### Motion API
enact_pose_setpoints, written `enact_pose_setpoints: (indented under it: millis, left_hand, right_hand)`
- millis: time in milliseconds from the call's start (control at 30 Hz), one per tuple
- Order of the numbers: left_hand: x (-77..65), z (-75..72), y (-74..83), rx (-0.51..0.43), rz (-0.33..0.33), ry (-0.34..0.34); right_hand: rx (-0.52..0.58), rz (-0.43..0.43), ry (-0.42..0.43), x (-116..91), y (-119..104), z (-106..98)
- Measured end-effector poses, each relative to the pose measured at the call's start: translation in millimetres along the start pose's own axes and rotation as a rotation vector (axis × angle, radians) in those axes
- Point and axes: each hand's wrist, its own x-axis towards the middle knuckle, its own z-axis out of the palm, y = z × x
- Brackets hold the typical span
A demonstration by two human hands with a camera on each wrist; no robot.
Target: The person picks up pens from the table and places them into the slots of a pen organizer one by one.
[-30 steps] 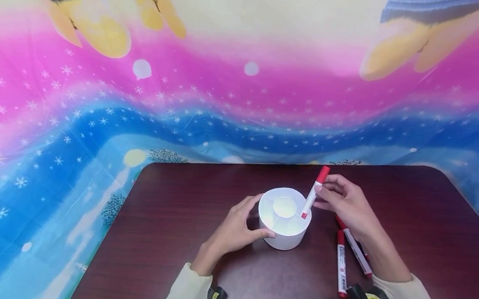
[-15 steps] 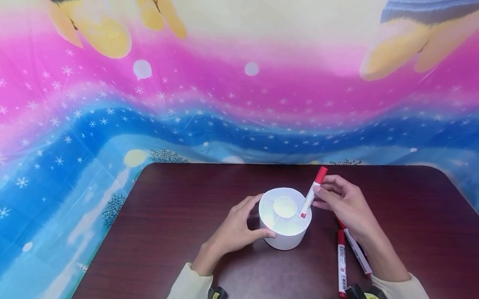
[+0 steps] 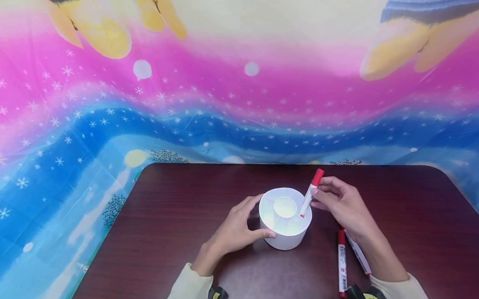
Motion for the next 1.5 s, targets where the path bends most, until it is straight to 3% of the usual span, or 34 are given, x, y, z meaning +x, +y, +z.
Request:
enact_pose_setpoints:
  millis: [900, 1200, 1500]
  left_hand:
    - [2.2, -1.9, 1.0, 0.011, -0.022, -0.005]
    - [0.9, -12.1, 0.9, -0.040, -0.083, -0.019]
    - [-0.6, -10.3, 1.6, -0.039, -0.053, -0.031]
  right_hand:
    - [-0.092, -0.047, -0.033, -2.0, -4.9, -9.6]
    - [-0.065, -0.084, -0.016, -9.2, 0.5, -32.5]
    - [-0.140, -0.092, 0.017, -20.7, 15.0, -58.1]
